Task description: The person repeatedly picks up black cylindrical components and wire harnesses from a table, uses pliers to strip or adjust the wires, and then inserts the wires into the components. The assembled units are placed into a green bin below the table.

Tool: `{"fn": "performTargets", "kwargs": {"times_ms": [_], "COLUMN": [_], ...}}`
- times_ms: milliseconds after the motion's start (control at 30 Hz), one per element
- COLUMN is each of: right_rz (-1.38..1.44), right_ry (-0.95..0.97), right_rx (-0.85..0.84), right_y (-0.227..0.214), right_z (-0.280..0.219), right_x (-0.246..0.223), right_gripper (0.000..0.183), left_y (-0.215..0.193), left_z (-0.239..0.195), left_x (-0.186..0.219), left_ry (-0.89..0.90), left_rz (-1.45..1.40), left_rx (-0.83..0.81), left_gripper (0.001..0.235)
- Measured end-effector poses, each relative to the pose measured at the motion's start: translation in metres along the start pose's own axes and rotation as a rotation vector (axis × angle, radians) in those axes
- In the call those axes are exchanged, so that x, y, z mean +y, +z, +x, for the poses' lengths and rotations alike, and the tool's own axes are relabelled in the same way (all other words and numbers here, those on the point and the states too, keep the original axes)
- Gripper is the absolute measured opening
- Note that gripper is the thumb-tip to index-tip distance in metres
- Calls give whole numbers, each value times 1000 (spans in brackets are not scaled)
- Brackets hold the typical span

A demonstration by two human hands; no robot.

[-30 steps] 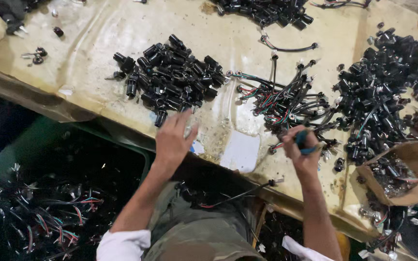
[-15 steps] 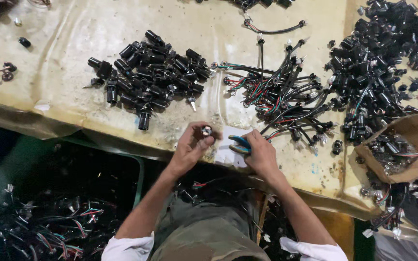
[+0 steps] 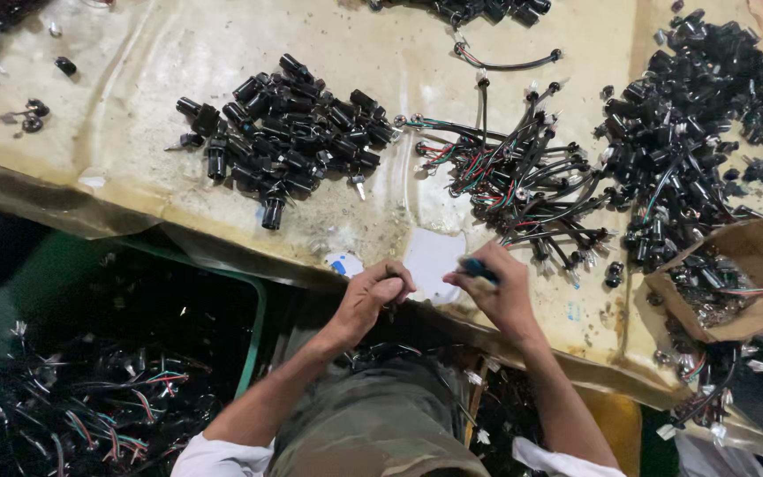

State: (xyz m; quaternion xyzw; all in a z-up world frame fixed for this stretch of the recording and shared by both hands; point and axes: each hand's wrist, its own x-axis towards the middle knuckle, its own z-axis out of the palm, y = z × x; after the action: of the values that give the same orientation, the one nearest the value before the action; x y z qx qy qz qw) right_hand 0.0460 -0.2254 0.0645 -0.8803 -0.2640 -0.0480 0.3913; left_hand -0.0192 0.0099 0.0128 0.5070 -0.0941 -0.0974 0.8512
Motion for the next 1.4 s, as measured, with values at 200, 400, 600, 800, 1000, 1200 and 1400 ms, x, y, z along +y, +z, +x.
{"fn": "performTargets", "kwargs": {"times_ms": [200, 400, 600, 800, 1000, 1200, 1400], "right_rz": [604, 586, 636, 777, 396, 1845, 1496], "right_ry": [-329, -140, 89, 90, 1, 28, 134], "right_rx": [-62, -710, -406, -392, 96, -95, 37], "right_y": [-29, -21, 4, 20, 27, 9, 13], "right_z": [-37, -21, -39, -51, -69, -96, -97], "right_x": [-65, -78, -71, -55, -72, -88, -93], "right_gripper": [29, 26, 33, 37, 35, 62, 59], "left_y": [22, 31, 24, 28, 31, 67, 71], "left_z": [-24, -27, -30, -31, -34, -72, -58], "left_x": [23, 22, 34, 28, 28, 7, -3], "left_ry": [257, 145, 89, 63, 210, 363, 286], "left_rz": [488, 631, 616, 715, 913, 885, 733], "left_rx": [-469, -609, -441, -460, -224, -359, -300], "left_gripper": [35, 25, 23, 24, 22, 33, 32]}}
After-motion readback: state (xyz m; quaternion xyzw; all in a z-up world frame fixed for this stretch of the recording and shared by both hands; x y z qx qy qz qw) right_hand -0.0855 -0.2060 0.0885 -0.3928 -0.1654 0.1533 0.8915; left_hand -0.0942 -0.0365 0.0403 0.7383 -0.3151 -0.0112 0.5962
